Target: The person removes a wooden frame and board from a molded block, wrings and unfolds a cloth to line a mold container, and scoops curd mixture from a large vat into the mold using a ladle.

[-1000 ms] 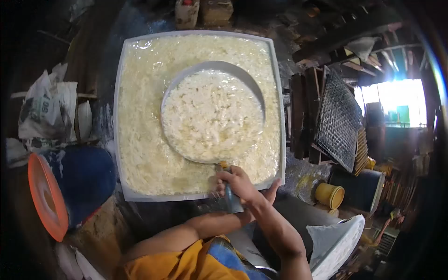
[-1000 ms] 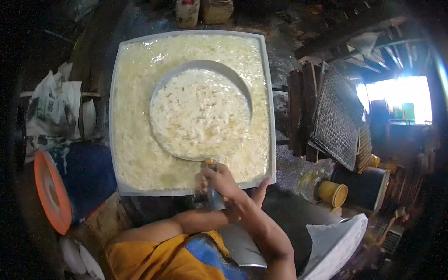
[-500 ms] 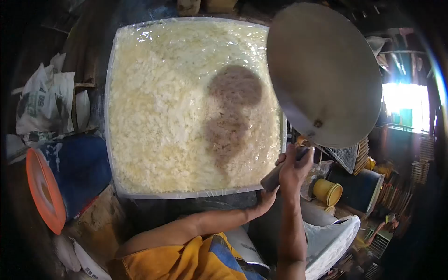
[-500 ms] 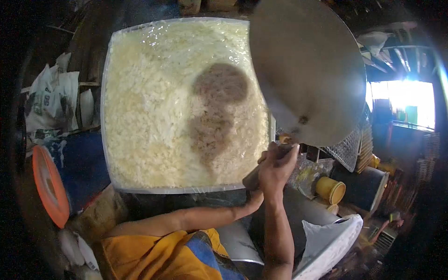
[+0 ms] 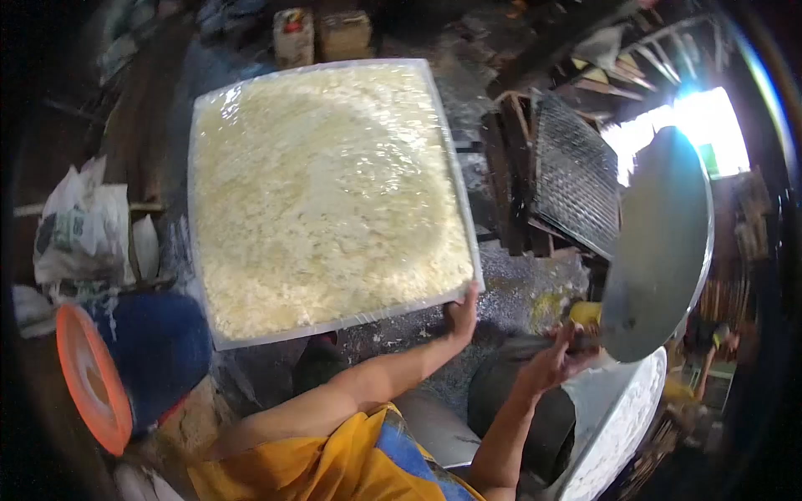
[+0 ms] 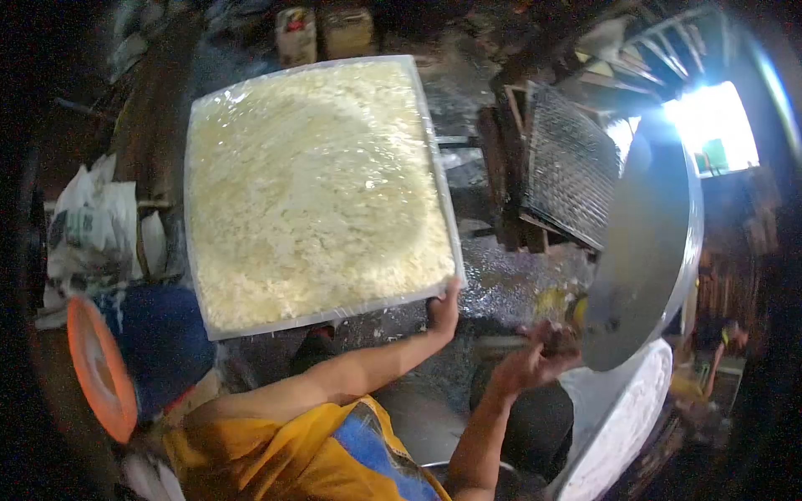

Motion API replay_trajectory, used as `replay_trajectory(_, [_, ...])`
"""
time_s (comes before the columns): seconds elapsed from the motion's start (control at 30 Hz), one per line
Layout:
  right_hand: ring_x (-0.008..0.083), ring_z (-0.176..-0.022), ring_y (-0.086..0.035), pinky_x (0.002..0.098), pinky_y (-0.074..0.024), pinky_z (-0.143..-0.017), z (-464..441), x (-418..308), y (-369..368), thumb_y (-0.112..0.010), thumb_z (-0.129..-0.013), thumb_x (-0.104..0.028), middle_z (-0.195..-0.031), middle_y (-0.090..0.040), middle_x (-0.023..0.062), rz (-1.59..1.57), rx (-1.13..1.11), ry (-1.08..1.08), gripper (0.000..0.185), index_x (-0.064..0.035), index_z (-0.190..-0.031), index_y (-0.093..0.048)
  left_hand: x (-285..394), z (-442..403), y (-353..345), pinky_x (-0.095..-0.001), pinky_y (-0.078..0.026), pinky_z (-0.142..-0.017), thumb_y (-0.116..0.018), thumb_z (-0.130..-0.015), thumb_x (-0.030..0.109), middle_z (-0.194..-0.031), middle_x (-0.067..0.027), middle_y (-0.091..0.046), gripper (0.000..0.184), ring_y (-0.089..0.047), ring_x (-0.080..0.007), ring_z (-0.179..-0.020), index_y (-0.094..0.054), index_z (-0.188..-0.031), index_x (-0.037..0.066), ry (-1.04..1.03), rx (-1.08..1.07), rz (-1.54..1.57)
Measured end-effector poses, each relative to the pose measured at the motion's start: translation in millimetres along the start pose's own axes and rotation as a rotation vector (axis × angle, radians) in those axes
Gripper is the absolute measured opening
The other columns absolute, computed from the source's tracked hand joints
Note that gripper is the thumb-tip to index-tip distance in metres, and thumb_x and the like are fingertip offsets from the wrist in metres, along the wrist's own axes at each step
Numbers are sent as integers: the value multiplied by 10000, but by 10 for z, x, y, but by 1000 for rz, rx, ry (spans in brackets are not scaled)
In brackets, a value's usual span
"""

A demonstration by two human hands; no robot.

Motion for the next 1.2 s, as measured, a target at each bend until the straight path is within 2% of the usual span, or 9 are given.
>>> replay_trajectory(0.17, [124, -654, -525, 244, -441, -572, 172, 303, 2230, -625, -859, -75, -866, -552, 61, 399, 295, -22, 244, -33, -1019, -446, -364, -295, -195, -303, -397, -903, -594, -891, 404, -1094, -87, -604, 491, -534, -179, -968, -591, -1110, -36, -52, -128, 230])
replay_trajectory(0.23, [208, -699, -580, 328, -461, -615, 345, 261, 2817, -623, -784, -5, -857, -565, 71, 769, 198, 156, 243, -34, -981, -484, -374, -283, -289, -284, -386, -911, -586, -902, 380, -1133, -50, -587, 470, -523, -136, -975, -570, -1137, -27, -201, -629, 248])
replay_trajectory(0.27, [241, -716, -599, 359, -468, -628, 451, 229, 3053, -612, -770, 5, -860, -573, 84, 921, 149, 99, 240, -36, -974, -492, -338, -214, -172, -305, -412, -899, -636, -879, 312, -1109, -71, -595, 463, -529, -135, -994, -523, -1183, -18, -137, -661, -190])
replay_trajectory(0.37, [336, -785, -615, 427, -482, -683, 736, 472, 3734, -524, -781, -12, -880, -588, 135, 1299, 2, -275, 250, -84, -1021, -522, -940, -534, 434, -382, -452, -898, -761, -756, 234, -1210, -219, -539, 740, -556, -243, -1063, -364, -1325, -23, -238, -1139, -753])
replay_trajectory(0.4, [347, -815, -615, 442, -490, -687, 867, 724, 3933, -511, -788, -35, -891, -595, 142, 1365, -51, -310, 241, -92, -1021, -526, -728, -403, 816, -384, -432, -938, -766, -742, 287, -1236, -214, -518, 786, -534, -276, -1105, -356, -1344, -8, -410, -1157, -1218])
replay_trajectory(0.5, [326, -808, -632, 450, -514, -677, 1391, 1362, 4572, -497, -793, -53, -882, -595, 133, 1461, -86, -364, 241, -113, -1024, -529, -982, -589, 1542, -384, -438, -888, -754, -746, 277, -1172, -201, -535, 713, -542, -267, -1040, -392, -1288, -14, -376, -1111, -1538])
replay_trajectory(0.83, [315, -790, -638, 451, -501, -661, 2129, 2014, 5705, -437, -870, -119, -880, -593, 117, 1419, 244, -464, 147, -112, -963, -550, -1375, -849, 2003, -382, -458, -722, -713, -760, 243, -961, -156, -591, 481, -568, -240, -823, -512, -1100, -33, -228, -862, -1685])
replay_trajectory(1.03, [279, -756, -669, 413, -521, -622, 2091, 2308, 5755, -467, -856, -131, -841, -642, 116, 1474, 327, -511, 136, -128, -907, -593, -1205, -994, 1627, -382, -470, -622, -689, -769, 222, -834, -129, -626, 360, -583, -224, -693, -585, -987, -44, -306, -972, -1692])
replay_trajectory(1.2, [283, -796, -676, 399, -522, -673, 1902, 2699, 5744, -498, -831, -135, -900, -681, 102, 1376, 146, -684, 177, -135, -963, -616, -1224, -701, 946, -380, -469, -572, -677, -770, 238, -710, -135, -632, 352, -578, -210, -613, -609, -942, -62, -299, -1121, -1527])
Point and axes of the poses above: each hand's wrist, its own z-axis away from the middle knuckle, its own y-axis out of the back of the hand, x = y × z, the point moved 9 cm from there along -z, towards the middle knuckle
